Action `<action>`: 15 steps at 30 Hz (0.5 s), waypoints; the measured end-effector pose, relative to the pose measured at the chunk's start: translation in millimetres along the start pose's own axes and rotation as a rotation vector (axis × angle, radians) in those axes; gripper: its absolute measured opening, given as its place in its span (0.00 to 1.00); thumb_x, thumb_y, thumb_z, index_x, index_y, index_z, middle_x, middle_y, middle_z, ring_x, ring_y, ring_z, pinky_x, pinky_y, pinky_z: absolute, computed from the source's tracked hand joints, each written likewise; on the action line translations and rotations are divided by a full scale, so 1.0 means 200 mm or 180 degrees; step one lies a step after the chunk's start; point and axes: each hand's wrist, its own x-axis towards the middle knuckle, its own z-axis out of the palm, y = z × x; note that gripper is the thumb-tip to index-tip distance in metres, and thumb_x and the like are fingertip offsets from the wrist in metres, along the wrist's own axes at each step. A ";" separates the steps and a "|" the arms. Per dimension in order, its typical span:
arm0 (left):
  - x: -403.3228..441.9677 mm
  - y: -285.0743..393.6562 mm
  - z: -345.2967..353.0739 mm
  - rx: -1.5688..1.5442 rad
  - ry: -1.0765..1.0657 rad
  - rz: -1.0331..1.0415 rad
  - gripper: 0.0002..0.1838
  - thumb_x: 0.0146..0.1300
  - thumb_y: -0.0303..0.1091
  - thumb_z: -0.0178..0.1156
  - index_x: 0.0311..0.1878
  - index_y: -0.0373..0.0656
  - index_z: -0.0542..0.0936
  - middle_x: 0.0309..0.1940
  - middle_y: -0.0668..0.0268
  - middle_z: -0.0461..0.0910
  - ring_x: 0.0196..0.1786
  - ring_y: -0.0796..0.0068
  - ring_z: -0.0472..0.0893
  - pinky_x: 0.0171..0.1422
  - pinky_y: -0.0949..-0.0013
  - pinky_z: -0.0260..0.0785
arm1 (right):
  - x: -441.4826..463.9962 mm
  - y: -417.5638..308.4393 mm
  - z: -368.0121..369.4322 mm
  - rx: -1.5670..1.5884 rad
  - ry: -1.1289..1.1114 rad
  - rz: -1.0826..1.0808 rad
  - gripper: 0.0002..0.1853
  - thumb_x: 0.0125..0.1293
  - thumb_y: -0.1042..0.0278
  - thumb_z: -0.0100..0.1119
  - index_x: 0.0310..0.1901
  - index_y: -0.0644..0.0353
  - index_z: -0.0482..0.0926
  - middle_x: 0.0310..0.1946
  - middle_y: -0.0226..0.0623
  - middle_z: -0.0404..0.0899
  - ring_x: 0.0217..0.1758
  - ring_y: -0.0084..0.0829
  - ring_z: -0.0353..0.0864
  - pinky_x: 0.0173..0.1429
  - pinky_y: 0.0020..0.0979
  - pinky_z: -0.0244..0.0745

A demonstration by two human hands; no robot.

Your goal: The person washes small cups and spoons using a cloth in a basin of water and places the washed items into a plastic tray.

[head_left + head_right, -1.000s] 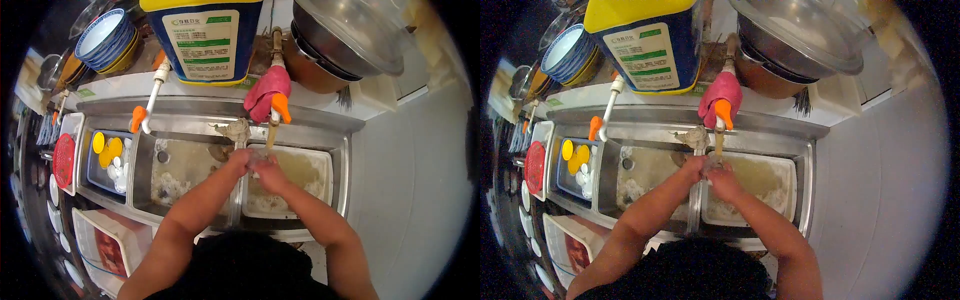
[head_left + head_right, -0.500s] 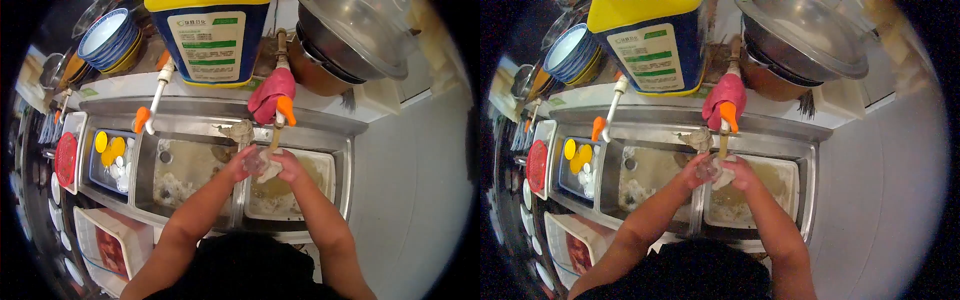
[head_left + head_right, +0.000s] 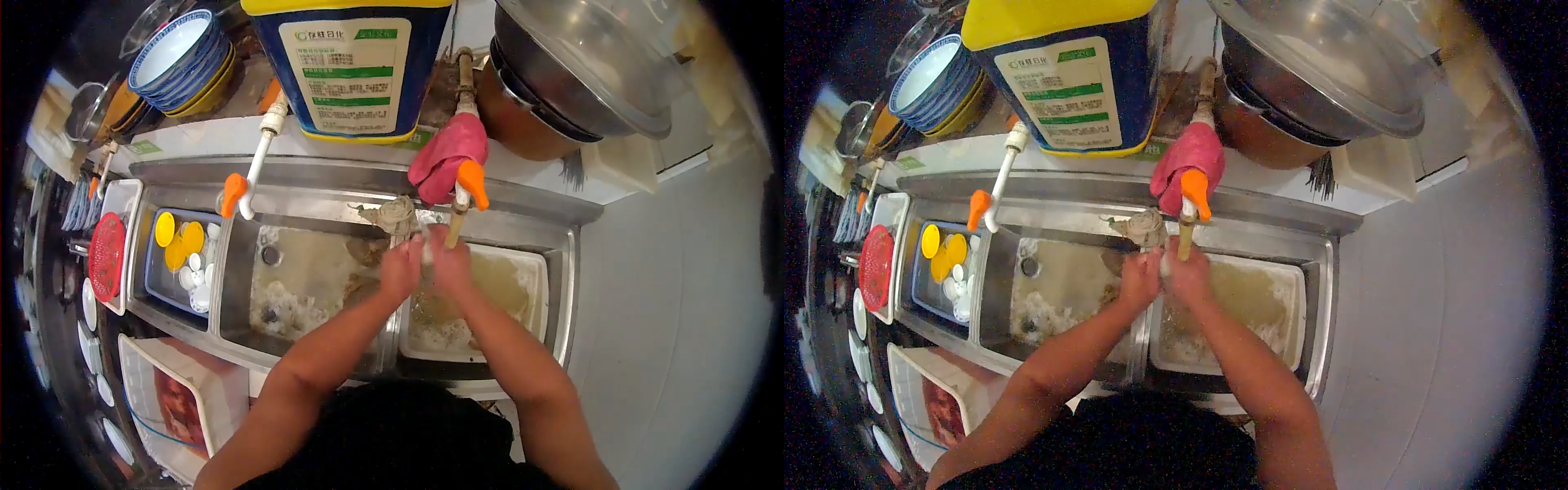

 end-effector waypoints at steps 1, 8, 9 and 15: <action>-0.02 0.08 -0.02 -0.0210 -0.0111 -0.0694 0.22 0.67 0.43 0.48 0.23 0.35 0.75 0.19 0.48 0.74 0.23 0.47 0.75 0.30 0.53 0.66 | 0.06 0.07 -0.03 0.1358 -0.0176 0.1517 0.16 0.65 0.60 0.51 0.48 0.61 0.76 0.41 0.39 0.79 0.44 0.37 0.79 0.50 0.34 0.72; 0.12 0.01 -0.02 0.0650 0.0246 -0.0252 0.27 0.69 0.48 0.45 0.24 0.33 0.76 0.17 0.48 0.72 0.20 0.53 0.73 0.30 0.55 0.65 | -0.07 -0.07 0.08 -0.0812 0.0677 -0.0655 0.17 0.65 0.56 0.48 0.47 0.58 0.76 0.42 0.51 0.78 0.39 0.50 0.79 0.46 0.44 0.73; 0.11 0.01 -0.01 0.0376 0.0218 -0.0446 0.27 0.69 0.48 0.45 0.24 0.33 0.76 0.16 0.49 0.72 0.20 0.56 0.73 0.30 0.56 0.66 | -0.06 -0.04 0.08 -0.0811 0.0683 -0.0647 0.17 0.65 0.56 0.48 0.47 0.58 0.76 0.42 0.51 0.78 0.39 0.50 0.79 0.46 0.44 0.73; 0.03 -0.17 0.13 -0.0838 -0.0174 -0.1196 0.19 0.67 0.42 0.49 0.30 0.34 0.78 0.20 0.57 0.75 0.25 0.67 0.75 0.30 0.60 0.66 | 0.01 0.02 -0.01 -0.0233 0.0083 0.1056 0.19 0.64 0.65 0.49 0.55 0.63 0.71 0.43 0.48 0.79 0.42 0.51 0.79 0.45 0.45 0.75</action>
